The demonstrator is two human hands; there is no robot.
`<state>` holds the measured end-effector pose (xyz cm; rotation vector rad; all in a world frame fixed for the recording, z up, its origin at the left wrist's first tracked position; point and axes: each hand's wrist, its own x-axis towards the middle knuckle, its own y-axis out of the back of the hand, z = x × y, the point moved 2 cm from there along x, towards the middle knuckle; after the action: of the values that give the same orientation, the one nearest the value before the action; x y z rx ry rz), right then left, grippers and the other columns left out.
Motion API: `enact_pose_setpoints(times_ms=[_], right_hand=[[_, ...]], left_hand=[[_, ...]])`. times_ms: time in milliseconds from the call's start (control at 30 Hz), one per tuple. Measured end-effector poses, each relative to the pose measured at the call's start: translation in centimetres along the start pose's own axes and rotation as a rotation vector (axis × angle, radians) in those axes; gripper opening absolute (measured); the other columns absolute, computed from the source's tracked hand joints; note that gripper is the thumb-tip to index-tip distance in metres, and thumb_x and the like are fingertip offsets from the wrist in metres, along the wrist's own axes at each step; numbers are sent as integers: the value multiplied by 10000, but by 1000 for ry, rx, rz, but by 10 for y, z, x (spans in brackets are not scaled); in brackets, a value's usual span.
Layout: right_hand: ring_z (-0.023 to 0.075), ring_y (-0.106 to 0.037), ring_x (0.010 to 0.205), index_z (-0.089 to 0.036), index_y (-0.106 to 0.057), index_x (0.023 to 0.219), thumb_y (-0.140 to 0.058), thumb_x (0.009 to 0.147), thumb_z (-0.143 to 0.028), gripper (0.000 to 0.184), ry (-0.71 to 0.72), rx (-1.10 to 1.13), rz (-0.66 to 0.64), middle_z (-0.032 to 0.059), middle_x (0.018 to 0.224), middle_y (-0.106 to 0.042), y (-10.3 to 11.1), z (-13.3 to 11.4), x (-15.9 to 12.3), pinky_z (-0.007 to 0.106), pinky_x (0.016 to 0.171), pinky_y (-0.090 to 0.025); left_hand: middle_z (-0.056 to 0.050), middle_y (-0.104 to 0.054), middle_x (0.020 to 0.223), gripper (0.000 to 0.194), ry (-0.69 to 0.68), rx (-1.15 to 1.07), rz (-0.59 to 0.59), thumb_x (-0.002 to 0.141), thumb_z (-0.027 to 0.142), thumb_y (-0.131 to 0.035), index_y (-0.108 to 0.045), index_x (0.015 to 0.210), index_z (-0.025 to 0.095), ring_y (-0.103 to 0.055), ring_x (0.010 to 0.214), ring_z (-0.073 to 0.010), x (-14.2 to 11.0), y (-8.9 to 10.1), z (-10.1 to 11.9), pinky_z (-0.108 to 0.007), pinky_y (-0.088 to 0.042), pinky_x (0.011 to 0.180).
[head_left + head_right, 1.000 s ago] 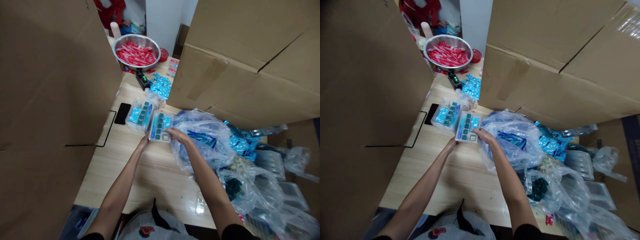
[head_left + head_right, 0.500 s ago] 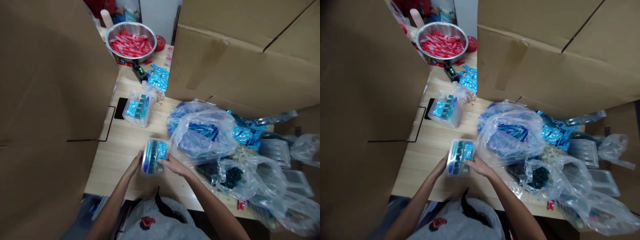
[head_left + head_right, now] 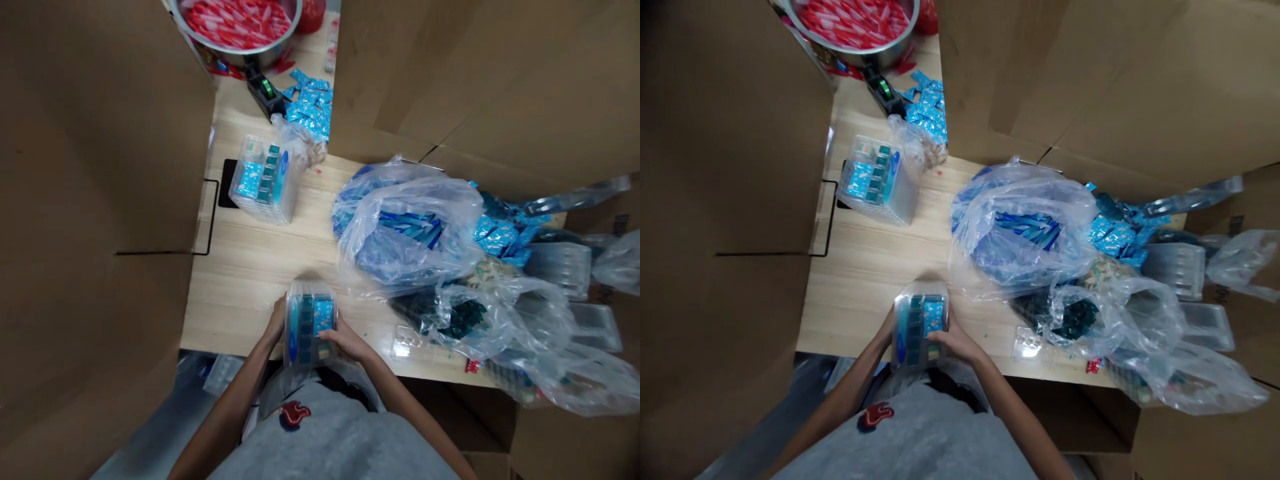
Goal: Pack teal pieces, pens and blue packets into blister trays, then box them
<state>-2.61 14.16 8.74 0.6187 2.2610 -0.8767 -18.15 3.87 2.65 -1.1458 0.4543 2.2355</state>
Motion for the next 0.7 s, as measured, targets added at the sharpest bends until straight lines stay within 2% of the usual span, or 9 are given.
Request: enact_pose_setpoints(times_ms=[100,233,400,533,700], right_hand=[[276,-503,1216,-225,-441,1313,-780,604,-345,796,-2,23,-27,84,1301,-550,17,13,-1,440,1054,-379],[298,-480,1249,-210,-524,1237,-817,574,-372,743,19,10,-48,81,1251,-592,32,15,-4,483,1090,-328],[288,-534,1190,-208,-573,1187,-809,581,-397,678,28,30,-59,74,1175,-638,34,16,-5,478,1062,-362],[265,-601,1055,-192,-626,1099,-808,554,-404,613,17,71,-63,62,1059,-678,38,25,-10,447,980,-434],[232,-622,985,-204,-640,1091,-813,549,-375,593,58,144,-41,45,1046,-681,36,43,-40,389,932,-454]], left_hand=[[-32,-677,655,393,-40,-2,-38,751,540,-582,-641,656,162,-619,704,-206,2,-9,1,-331,-515,737],[-62,-730,776,515,-61,-18,-75,736,641,-554,-693,737,146,-658,826,-240,8,-15,4,-346,-503,843],[-102,-735,755,651,-6,-28,-64,728,727,-530,-711,789,105,-678,855,-286,9,-21,2,-383,-502,867],[-102,-751,879,675,2,-45,-69,759,733,-489,-714,919,117,-675,965,-280,5,-30,1,-359,-494,914],[-109,-749,965,676,-19,15,-91,776,724,-476,-716,981,127,-665,1033,-286,-13,-34,-8,-369,-484,965]])
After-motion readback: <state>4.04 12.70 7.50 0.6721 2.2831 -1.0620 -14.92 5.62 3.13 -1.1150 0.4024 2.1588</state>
